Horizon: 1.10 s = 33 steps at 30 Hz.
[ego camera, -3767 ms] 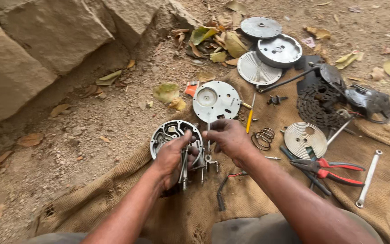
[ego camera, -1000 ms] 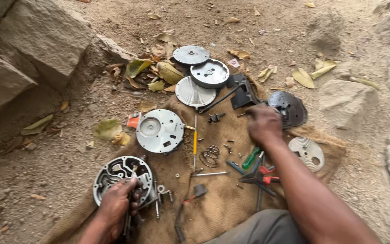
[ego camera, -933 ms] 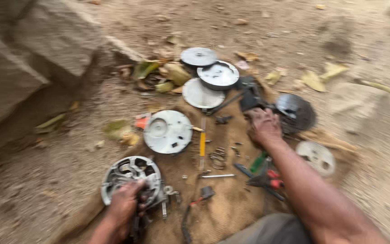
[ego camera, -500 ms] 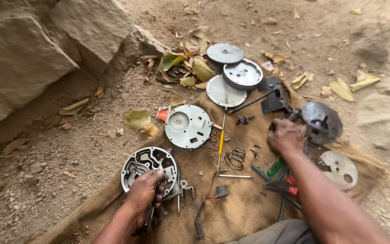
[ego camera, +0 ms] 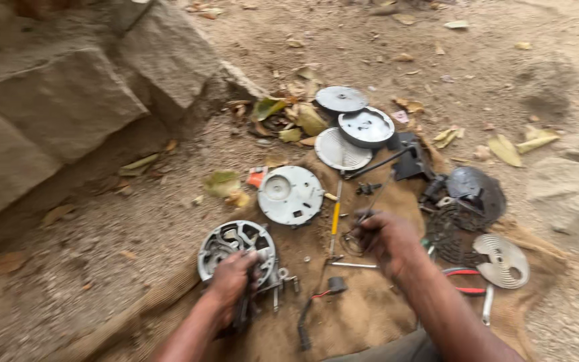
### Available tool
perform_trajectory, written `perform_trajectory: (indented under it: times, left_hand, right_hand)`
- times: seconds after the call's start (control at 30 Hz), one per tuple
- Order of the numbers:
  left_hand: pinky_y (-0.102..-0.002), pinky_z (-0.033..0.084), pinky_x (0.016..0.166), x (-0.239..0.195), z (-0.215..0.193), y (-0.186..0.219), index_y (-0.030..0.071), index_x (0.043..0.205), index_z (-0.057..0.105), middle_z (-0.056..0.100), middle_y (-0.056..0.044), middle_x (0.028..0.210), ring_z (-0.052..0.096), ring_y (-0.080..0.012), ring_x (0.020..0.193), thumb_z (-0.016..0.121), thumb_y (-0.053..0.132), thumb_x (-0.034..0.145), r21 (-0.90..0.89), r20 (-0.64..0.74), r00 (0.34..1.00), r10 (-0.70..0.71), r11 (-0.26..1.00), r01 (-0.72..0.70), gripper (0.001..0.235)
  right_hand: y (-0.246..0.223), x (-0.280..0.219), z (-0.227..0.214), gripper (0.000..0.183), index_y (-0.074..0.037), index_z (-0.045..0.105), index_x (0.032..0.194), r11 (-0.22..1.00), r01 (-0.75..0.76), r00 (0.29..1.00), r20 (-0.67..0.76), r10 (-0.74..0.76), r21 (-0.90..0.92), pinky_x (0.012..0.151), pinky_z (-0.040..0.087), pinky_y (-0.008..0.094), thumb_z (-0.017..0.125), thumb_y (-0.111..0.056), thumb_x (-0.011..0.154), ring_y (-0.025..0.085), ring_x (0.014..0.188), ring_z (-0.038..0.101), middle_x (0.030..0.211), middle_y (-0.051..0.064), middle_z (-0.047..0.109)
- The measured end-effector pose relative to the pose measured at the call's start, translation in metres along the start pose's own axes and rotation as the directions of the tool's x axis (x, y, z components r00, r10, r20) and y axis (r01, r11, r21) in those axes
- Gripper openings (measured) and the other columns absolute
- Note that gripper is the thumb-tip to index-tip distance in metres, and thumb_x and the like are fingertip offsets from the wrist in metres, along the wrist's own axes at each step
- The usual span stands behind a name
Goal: The person sits on the ground and disassembles a mechanical housing, removing bolts and internal components. They use pliers to extract a small part and then wipe the housing interior with a cloth.
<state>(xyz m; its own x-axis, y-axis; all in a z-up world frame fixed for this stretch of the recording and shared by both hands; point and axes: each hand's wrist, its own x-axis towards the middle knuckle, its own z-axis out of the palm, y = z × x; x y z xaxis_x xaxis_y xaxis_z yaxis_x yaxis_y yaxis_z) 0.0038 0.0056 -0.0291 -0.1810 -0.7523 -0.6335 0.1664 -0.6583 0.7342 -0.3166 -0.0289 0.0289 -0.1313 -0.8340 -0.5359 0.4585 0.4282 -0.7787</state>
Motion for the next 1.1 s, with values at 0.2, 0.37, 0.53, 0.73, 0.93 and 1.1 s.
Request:
perform_trajectory:
  times: [0.2, 0.37, 0.53, 0.73, 0.93, 1.1]
  left_hand:
    - [-0.026, 0.044, 0.053, -0.012, 0.012, 0.009, 0.013, 0.109, 0.065, 0.058, 0.003, 0.069, 0.051, -0.0093, 0.056, 0.065, 0.035, 0.097, -0.078, -0.022, 0.998, 0.058, 0.995, -0.06, 0.025]
    - [-0.023, 0.04, 0.049, -0.02, 0.016, 0.018, 0.008, 0.105, 0.067, 0.052, 0.006, 0.066, 0.046, -0.0071, 0.053, 0.07, 0.035, 0.094, -0.027, 0.086, 0.99, 0.113, 0.993, -0.111, 0.029]
    - [-0.023, 0.044, 0.052, -0.016, 0.014, 0.018, 0.007, 0.101, 0.066, 0.052, 0.004, 0.064, 0.048, -0.0082, 0.052, 0.072, 0.042, 0.094, 0.015, 0.009, 0.994, 0.113, 0.993, -0.113, 0.036]
    - [-0.024, 0.043, 0.048, -0.012, 0.012, 0.018, 0.008, 0.1, 0.069, 0.06, 0.004, 0.065, 0.048, -0.007, 0.049, 0.077, 0.039, 0.088, -0.029, -0.12, 0.966, 0.229, 0.972, -0.234, 0.033]
    - [-0.026, 0.032, 0.039, -0.012, 0.008, 0.016, 0.009, 0.1, 0.073, 0.049, 0.006, 0.054, 0.038, -0.0074, 0.041, 0.074, 0.035, 0.091, -0.054, -0.114, 0.984, 0.14, 0.988, -0.147, 0.028]
    - [-0.024, 0.032, 0.039, -0.006, 0.005, 0.016, 0.008, 0.096, 0.074, 0.048, 0.007, 0.054, 0.038, -0.0064, 0.041, 0.073, 0.034, 0.093, -0.056, -0.07, 0.983, 0.172, 0.983, -0.176, 0.026]
  right_hand:
    - [0.064, -0.054, 0.06, 0.012, -0.005, 0.066, 0.098, 0.938, -0.252, 0.958, 0.077, 0.277, -0.24, 0.061, 0.054, 0.037, 0.063, -0.006, 0.086, 0.02, 0.067, 0.068, 0.08, 0.009, 0.073]
    - [0.076, -0.055, 0.073, 0.011, -0.001, 0.067, 0.098, 0.906, -0.208, 0.951, 0.142, 0.276, -0.367, 0.063, 0.056, 0.033, 0.065, -0.002, 0.087, 0.02, 0.066, 0.068, 0.079, 0.01, 0.072]
    - [0.098, -0.058, 0.076, 0.009, -0.001, 0.07, 0.095, 0.794, -0.129, 0.93, 0.206, 0.305, -0.593, 0.061, 0.05, 0.028, 0.068, -0.002, 0.086, 0.016, 0.064, 0.066, 0.08, 0.008, 0.073]
    - [0.106, -0.064, 0.088, 0.011, -0.004, 0.073, 0.092, 0.722, 0.062, 0.945, 0.274, 0.18, -0.689, 0.062, 0.054, 0.025, 0.068, -0.002, 0.082, 0.01, 0.065, 0.064, 0.078, 0.002, 0.071]
    - [0.107, -0.066, 0.088, 0.022, 0.001, 0.066, 0.087, 0.668, 0.116, 0.959, 0.258, 0.118, -0.735, 0.056, 0.052, 0.029, 0.081, -0.016, 0.085, 0.013, 0.062, 0.063, 0.075, 0.007, 0.068]
    - [0.104, -0.065, 0.089, 0.021, 0.0, 0.071, 0.097, 0.759, 0.069, 0.912, 0.348, 0.215, -0.647, 0.059, 0.058, 0.028, 0.075, -0.019, 0.091, 0.014, 0.064, 0.07, 0.077, 0.007, 0.073]
